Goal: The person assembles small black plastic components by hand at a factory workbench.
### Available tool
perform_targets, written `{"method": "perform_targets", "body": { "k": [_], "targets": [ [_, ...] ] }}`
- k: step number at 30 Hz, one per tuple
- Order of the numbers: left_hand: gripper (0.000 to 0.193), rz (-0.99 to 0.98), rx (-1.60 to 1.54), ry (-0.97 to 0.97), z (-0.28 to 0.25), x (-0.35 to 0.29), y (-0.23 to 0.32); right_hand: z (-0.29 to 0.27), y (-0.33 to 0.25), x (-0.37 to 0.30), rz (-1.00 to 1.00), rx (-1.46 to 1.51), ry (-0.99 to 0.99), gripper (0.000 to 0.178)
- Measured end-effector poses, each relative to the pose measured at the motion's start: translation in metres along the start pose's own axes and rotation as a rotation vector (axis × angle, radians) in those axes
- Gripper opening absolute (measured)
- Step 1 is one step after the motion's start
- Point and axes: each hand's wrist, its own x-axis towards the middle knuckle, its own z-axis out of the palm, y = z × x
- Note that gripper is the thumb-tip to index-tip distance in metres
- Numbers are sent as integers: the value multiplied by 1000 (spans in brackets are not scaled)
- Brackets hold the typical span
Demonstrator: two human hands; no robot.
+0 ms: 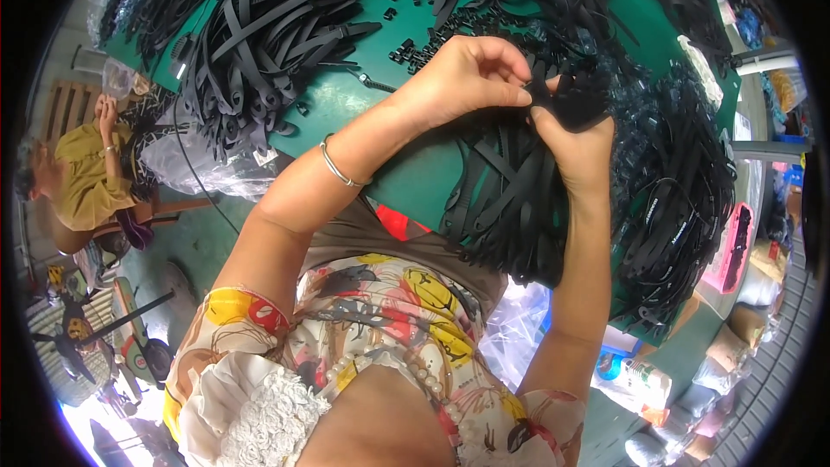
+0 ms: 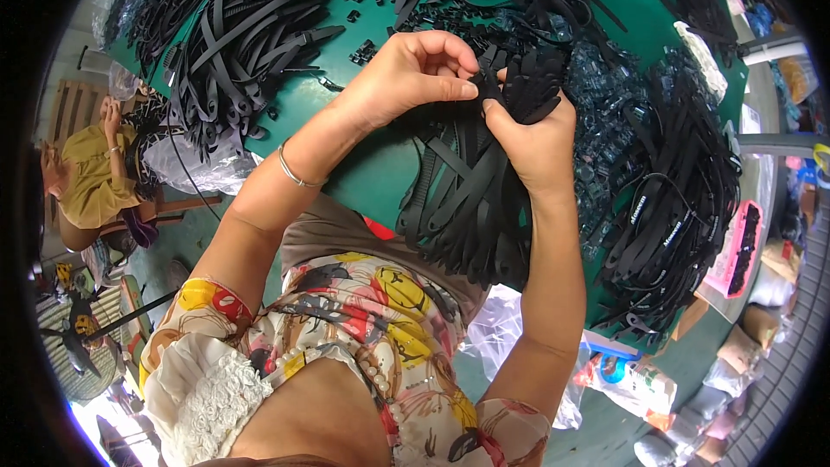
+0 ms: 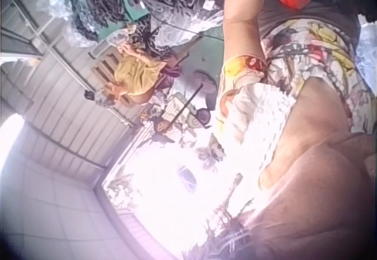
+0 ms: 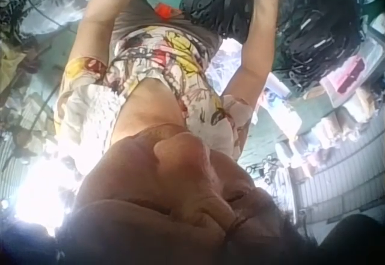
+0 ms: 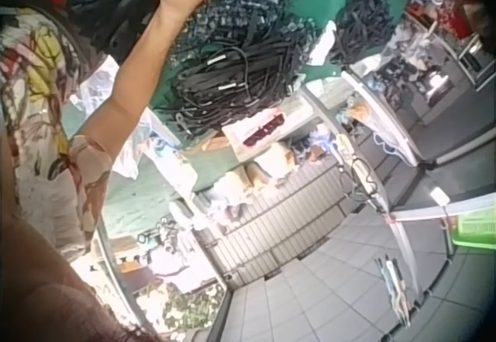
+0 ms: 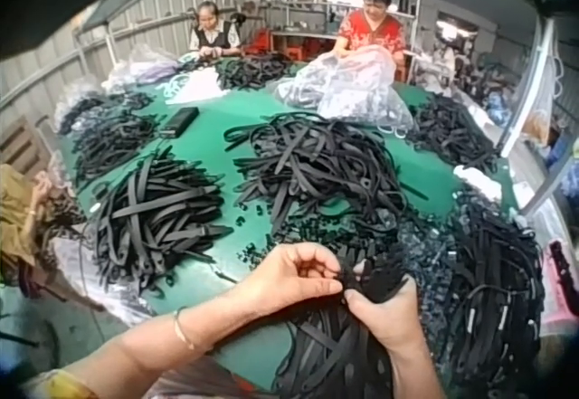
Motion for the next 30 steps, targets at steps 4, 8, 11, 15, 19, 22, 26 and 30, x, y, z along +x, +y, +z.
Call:
{"method": "perform_targets", "body": {
  "k": [4, 8, 11, 15, 19, 22, 26, 30],
  "targets": [
    [17, 73, 234, 17, 1, 0, -2, 2, -1, -1, -24, -34, 12, 26],
    [17, 101, 320, -10, 1, 0, -4, 5, -2, -1, -67, -46, 24, 25],
    [13, 55, 205, -75, 1, -1, 0, 3, -1, -2, -50, -39, 4, 25],
    [15, -124, 135, -73, -1, 0, 4, 1, -2, -1, -2, 12, -35, 24],
    [19, -132, 131, -131, -6, 1, 0, 1, -5, -1, -15, 41, -61, 24],
    [20, -183, 106, -141, -5, 1, 2, 0, -5, -1, -16, 47, -69, 24],
    [21, -207, 91, -166, -7, 2, 3, 2, -6, -1, -21, 68, -68, 24],
    [21, -200, 123, -178, -8, 3, 1, 3, -7, -2, -15, 79, -55, 23]
  ]
}}
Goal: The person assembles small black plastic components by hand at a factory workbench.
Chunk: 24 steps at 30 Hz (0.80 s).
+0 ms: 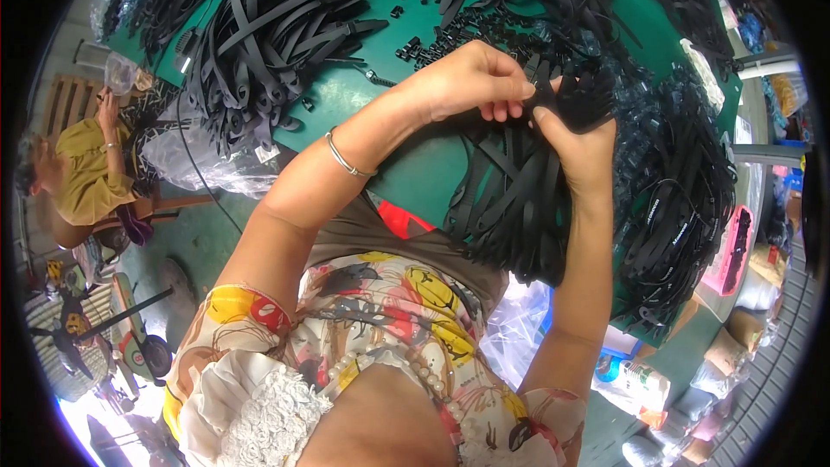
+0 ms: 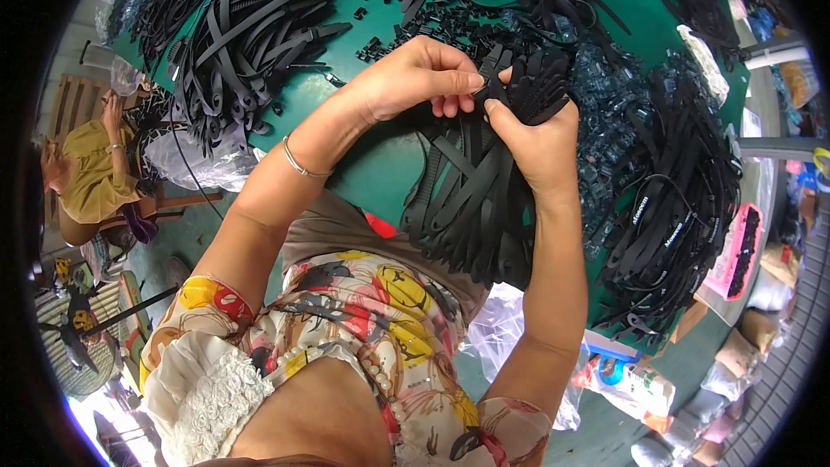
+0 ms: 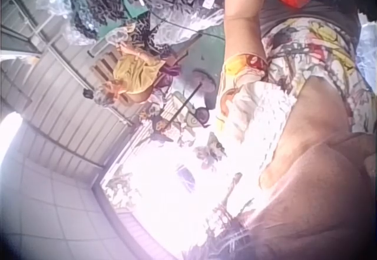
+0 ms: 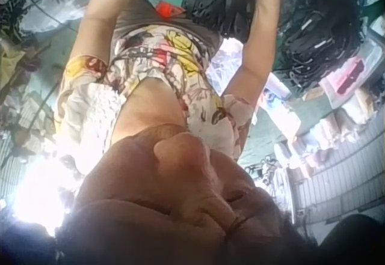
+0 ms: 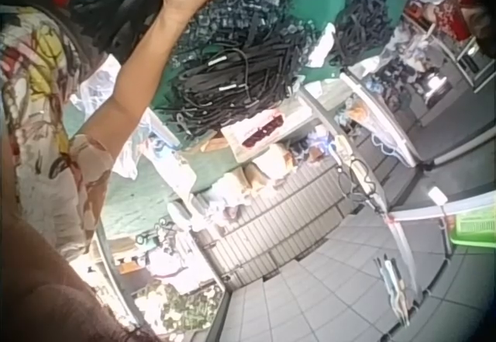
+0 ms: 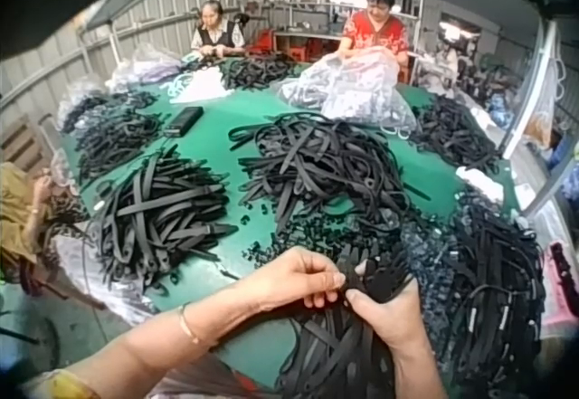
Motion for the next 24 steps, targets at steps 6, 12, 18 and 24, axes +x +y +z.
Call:
{"method": "perform_targets", "body": {
  "k": [6, 12, 18, 24],
  "targets": [
    [21, 23, 146, 47, 3, -3, 3, -3, -1, 2, 19, 10, -10, 21],
    [17, 69, 182, 97, 6, -3, -1, -3, 2, 2, 5, 5, -11, 21],
    [16, 107, 190, 104, 13, -4, 2, -2, 5, 0, 0, 23, 43, 22],
    [20, -2, 102, 81, 8, -3, 3, 0, 7, -1, -98, -81, 99, 22]
  ]
}}
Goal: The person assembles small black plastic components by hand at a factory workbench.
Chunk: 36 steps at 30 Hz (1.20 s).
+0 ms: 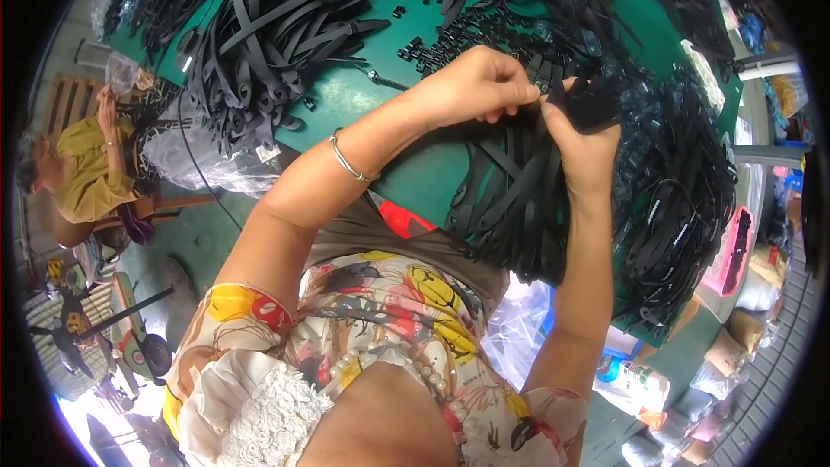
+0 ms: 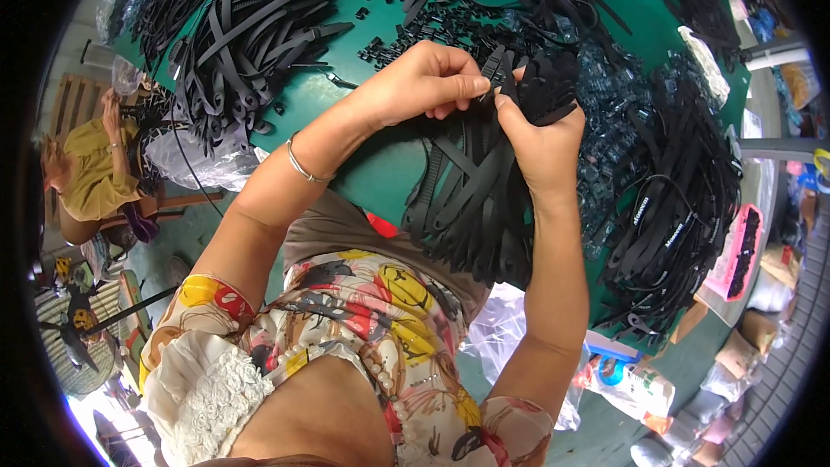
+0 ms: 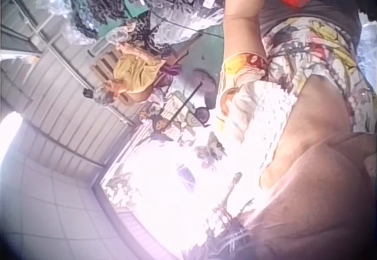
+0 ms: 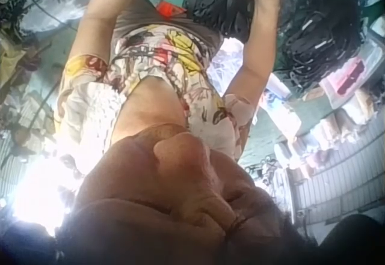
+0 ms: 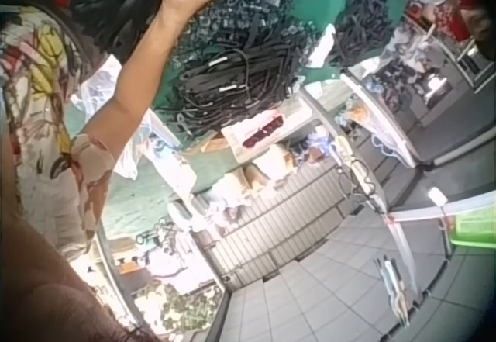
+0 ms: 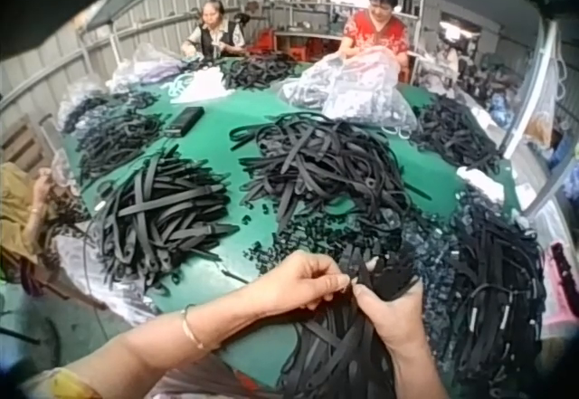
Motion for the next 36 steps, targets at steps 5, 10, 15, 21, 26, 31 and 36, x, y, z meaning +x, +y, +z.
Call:
{"method": "perform_targets", "body": {
  "k": [5, 10, 15, 21, 26, 31, 36],
  "targets": [
    [22, -21, -47, 79, 11, -1, -2, 3, -1, -2, -38, 39, -54, 27],
    [21, -61, -171, 78, 10, 0, -7, 5, -4, -3, -97, -10, -71, 29],
    [21, -53, -321, 134, 3, 1, -7, 2, -1, 1, -59, -8, -105, 26],
    [22, -27, -291, 163, 3, -2, -5, 0, -1, 2, 31, -49, -95, 25],
    [22, 32, -187, 248, 2, -3, -5, -1, 1, 2, 40, -137, -116, 24],
    [23, 107, -9, 222, -2, -2, -6, -1, -7, 0, 100, 54, -84, 24],
    [21, 203, 261, 333, -6, 4, -6, -11, -3, 4, 122, 227, -69, 22]
  ]
}}
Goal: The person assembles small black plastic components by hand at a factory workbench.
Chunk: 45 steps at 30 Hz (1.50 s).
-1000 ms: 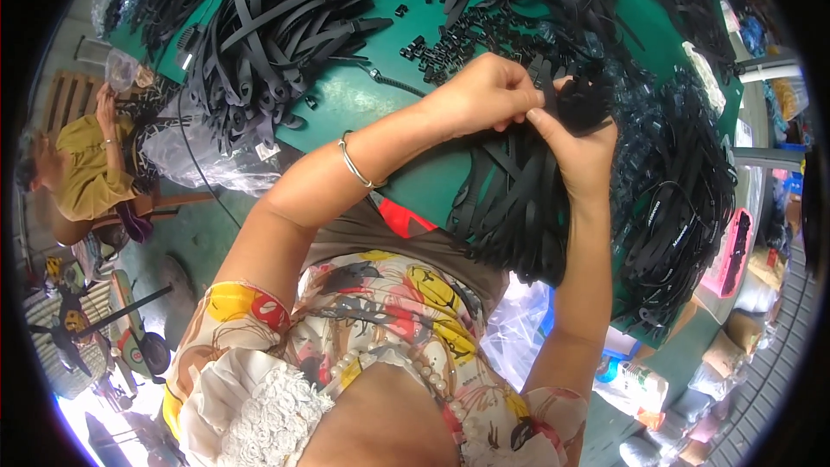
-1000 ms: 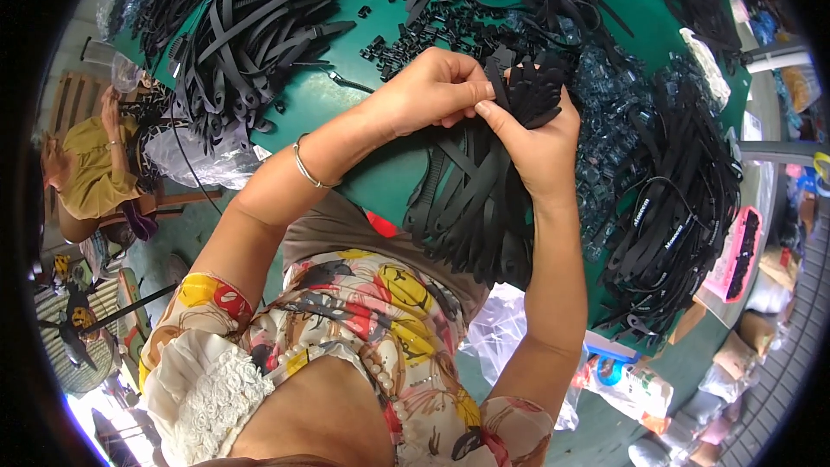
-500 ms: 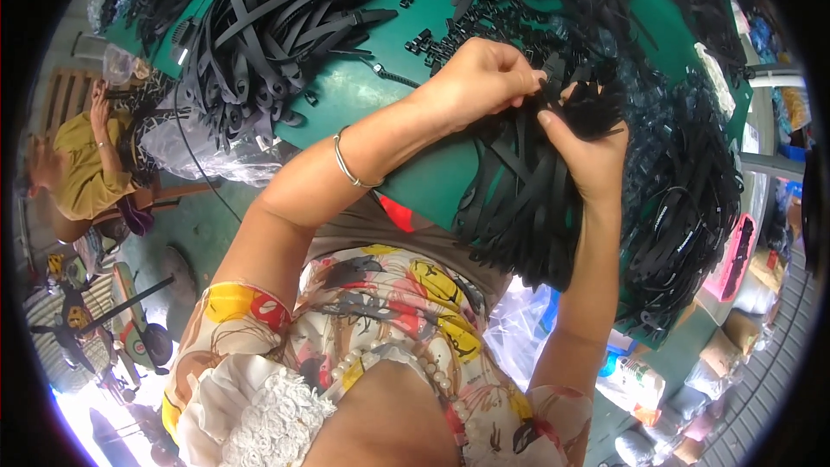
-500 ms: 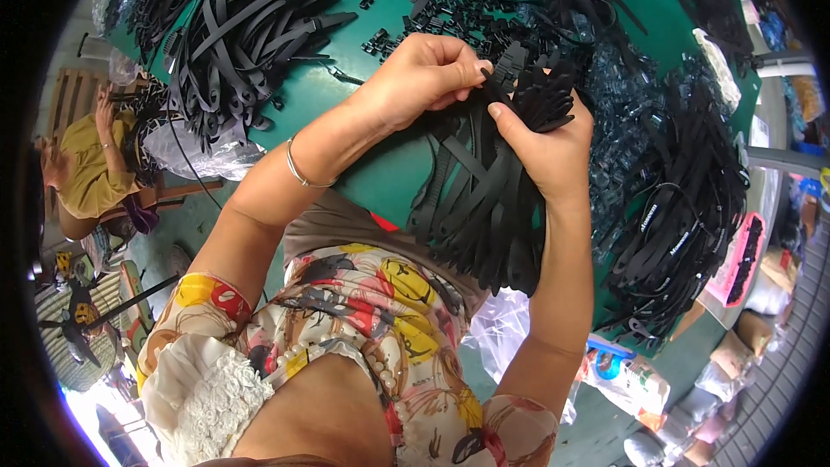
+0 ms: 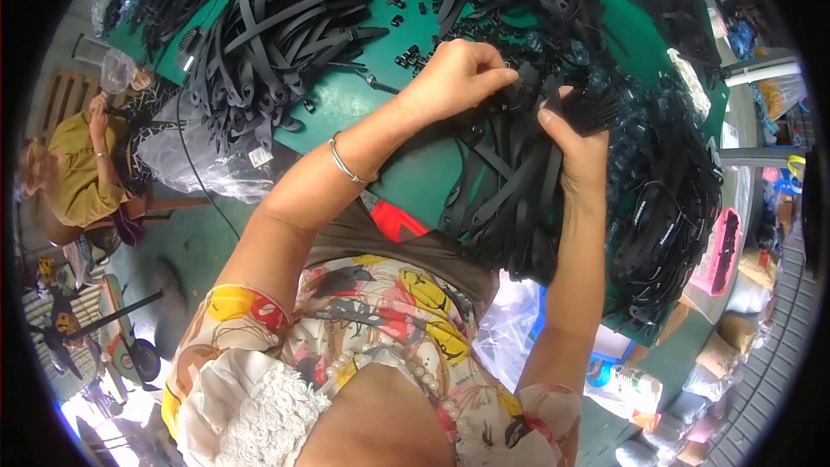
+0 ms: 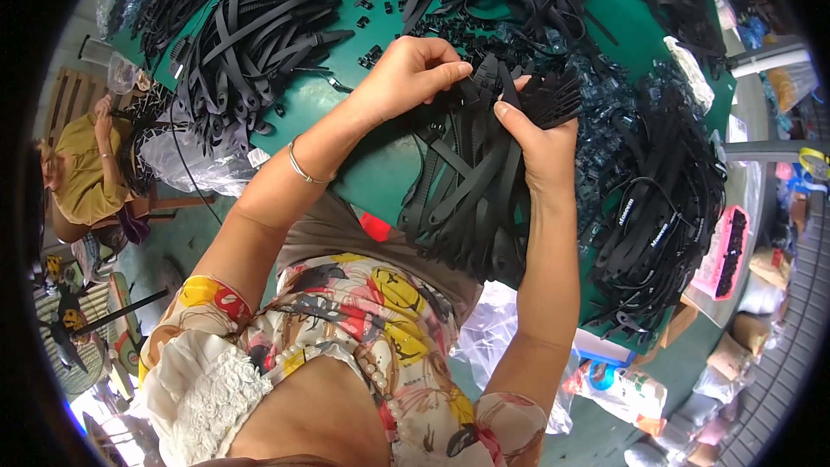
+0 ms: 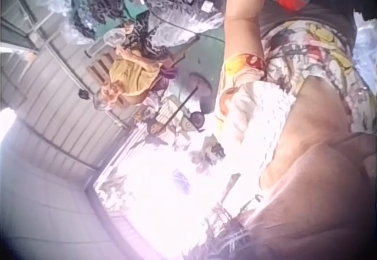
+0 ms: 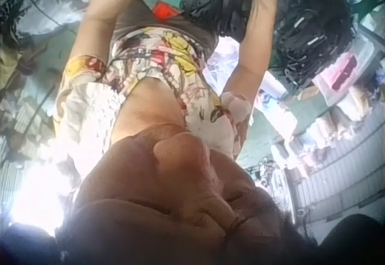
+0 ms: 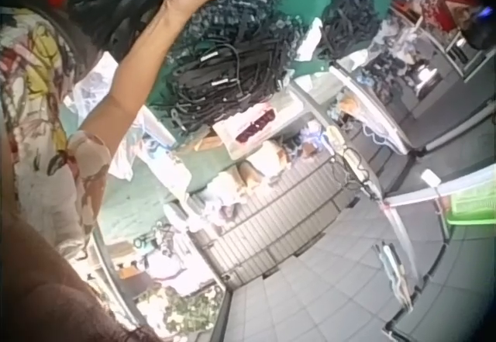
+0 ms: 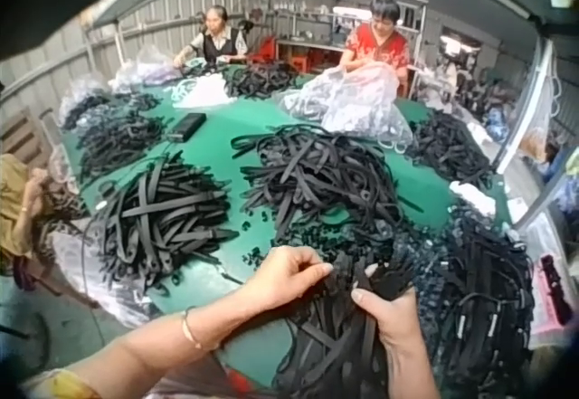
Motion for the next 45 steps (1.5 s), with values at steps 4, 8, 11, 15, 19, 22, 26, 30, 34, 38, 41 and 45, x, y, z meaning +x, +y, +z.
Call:
{"method": "perform_targets", "body": {
  "k": [4, 8, 11, 15, 19, 22, 26, 30, 34, 38, 41, 45],
  "targets": [
    [18, 103, 35, 43, -11, 5, -5, 0, -2, 0, 16, 9, -1, 20],
    [16, 115, 187, -9, -48, 10, -14, 4, -3, -1, 0, 35, -30, 20],
    [19, 137, 403, -52, -51, 6, -11, 4, -1, -1, -17, 7, -32, 24],
    [16, 198, 720, -57, -39, -1, -5, 1, 1, 0, -32, -25, -56, 27],
    [14, 251, 711, -24, -31, -2, -6, 1, 1, 0, -25, -32, -60, 28],
    [13, 127, 268, -71, -28, 1, -6, 2, 1, 1, -22, -15, -78, 29],
    [12, -278, -633, -245, -14, 1, -1, 3, -1, 1, -21, -14, -61, 26],
    [18, -372, -857, -254, -3, -1, 0, 5, -5, 1, -38, -28, -94, 20],
    [16, -373, -881, -288, 0, 2, -8, 2, -4, 3, -25, -33, -130, 20],
    [18, -367, -903, -301, 3, 2, -8, 0, -3, 5, -28, -66, -180, 20],
    [19, -360, -874, -300, 3, 1, -4, 0, -3, 5, -22, -70, -191, 20],
    [21, -325, -823, -297, 5, 2, -3, 1, -4, 5, -8, -75, -198, 20]
  ]
}}
